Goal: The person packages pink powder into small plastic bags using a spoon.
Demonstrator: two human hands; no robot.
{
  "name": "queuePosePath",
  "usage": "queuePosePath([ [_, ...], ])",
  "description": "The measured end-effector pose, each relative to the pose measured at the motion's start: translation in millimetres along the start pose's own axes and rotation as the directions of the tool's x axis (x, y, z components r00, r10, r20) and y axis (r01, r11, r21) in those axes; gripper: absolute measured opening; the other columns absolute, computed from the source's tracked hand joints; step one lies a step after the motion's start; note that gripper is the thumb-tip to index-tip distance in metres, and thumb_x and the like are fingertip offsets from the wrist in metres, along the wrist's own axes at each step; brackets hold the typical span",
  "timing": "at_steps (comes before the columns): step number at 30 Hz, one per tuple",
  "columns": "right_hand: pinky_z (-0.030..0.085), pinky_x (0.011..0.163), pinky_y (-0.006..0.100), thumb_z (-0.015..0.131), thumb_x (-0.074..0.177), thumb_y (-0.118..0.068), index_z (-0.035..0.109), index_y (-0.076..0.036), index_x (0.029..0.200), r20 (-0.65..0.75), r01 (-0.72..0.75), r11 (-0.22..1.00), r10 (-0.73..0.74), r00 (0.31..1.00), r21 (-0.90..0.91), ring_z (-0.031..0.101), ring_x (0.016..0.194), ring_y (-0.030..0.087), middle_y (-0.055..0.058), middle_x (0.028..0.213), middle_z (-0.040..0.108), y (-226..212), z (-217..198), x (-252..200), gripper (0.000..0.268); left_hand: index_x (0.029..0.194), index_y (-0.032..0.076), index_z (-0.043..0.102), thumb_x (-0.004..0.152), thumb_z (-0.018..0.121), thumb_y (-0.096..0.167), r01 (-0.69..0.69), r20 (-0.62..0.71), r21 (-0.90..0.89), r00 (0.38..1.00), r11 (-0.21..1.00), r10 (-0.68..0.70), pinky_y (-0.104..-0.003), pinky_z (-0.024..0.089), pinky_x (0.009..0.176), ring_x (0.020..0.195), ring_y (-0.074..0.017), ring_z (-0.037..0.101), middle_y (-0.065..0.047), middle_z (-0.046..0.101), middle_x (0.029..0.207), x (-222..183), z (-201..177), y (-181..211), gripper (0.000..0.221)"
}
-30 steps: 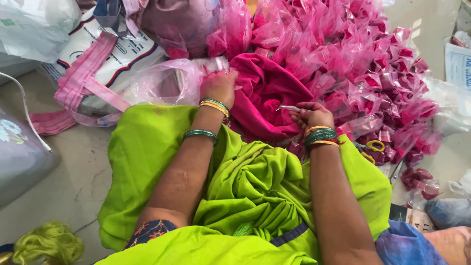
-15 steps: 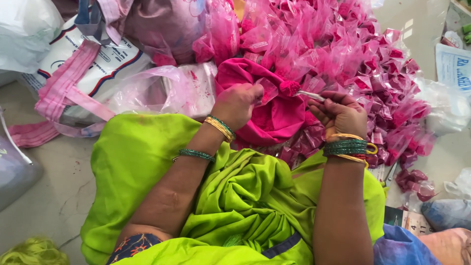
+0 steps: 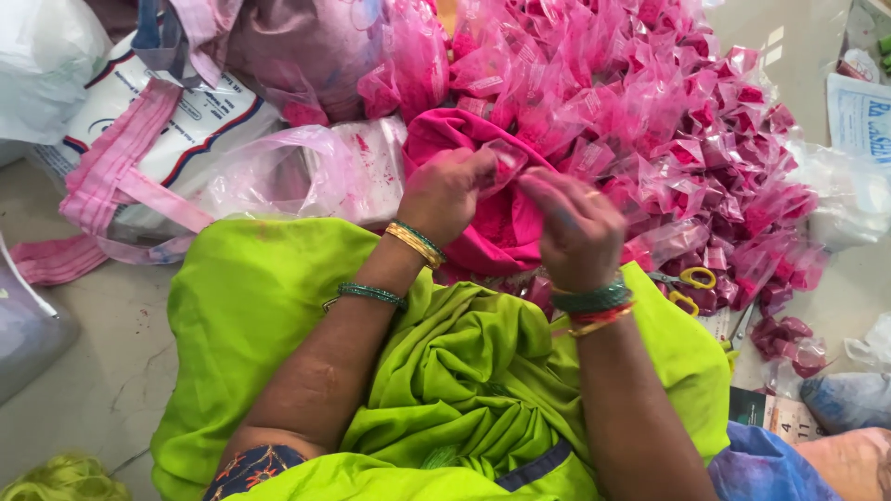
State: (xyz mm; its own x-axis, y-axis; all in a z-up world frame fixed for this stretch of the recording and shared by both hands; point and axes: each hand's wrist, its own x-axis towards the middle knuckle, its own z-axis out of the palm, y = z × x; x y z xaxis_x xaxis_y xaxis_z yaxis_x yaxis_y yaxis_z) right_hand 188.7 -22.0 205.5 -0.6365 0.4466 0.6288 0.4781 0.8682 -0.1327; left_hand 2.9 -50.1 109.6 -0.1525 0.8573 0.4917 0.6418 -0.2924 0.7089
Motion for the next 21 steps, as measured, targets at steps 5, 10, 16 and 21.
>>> queuePosePath([
  [5,0.058,0.079,0.034,0.061,0.097,0.013,0.075,-0.008,0.118,-0.104,-0.305,0.939,0.323,0.941,0.159,0.073,0.088,0.019,0.01,0.109,0.078,47.5,1.1,-17.9,0.032,0.102,0.01,0.063,0.088,0.067,0.001,0.053,-0.088,-0.124,0.994,0.991,-0.064,-0.047,0.054,0.079,0.093,-0.0345,0.067,-0.011,0.068,0.092,2.4,-13.1,-7.6,0.017],
  [10,0.058,0.07,0.033,0.057,0.095,0.008,0.074,-0.006,0.11,0.401,-0.772,0.523,0.66,0.635,0.362,0.074,0.082,0.015,0.008,0.095,0.079,114.8,51.0,-78.8,0.027,0.1,0.009,0.062,0.091,0.069,0.004,0.109,-0.116,-0.24,0.983,0.965,-0.14,-0.043,0.056,0.079,0.09,-0.031,0.069,-0.01,0.069,0.092,2.9,-16.0,-5.8,0.013],
  [16,0.057,0.074,0.043,0.081,0.069,-0.057,0.071,-0.048,0.115,0.23,0.077,0.774,0.091,0.969,-0.629,0.075,0.102,0.027,0.004,0.117,0.08,63.6,51.1,-56.3,0.048,0.097,0.01,0.063,0.091,0.072,0.007,0.08,-0.132,-0.2,0.985,0.976,-0.108,-0.043,0.055,0.076,0.09,-0.0317,0.069,-0.01,0.07,0.091,0.2,-11.6,5.8,0.012],
  [21,0.053,0.059,0.024,0.072,0.091,0.0,0.06,-0.018,0.143,0.644,-0.74,0.264,0.371,0.67,0.618,0.068,0.072,0.01,0.003,0.087,0.07,49.7,61.4,-52.1,0.057,0.103,0.01,0.065,0.09,0.074,0.008,0.006,-0.044,-0.229,0.999,0.973,-0.017,-0.043,0.055,0.08,0.093,-0.0315,0.068,-0.01,0.069,0.096,-9.8,10.5,7.4,0.016],
])
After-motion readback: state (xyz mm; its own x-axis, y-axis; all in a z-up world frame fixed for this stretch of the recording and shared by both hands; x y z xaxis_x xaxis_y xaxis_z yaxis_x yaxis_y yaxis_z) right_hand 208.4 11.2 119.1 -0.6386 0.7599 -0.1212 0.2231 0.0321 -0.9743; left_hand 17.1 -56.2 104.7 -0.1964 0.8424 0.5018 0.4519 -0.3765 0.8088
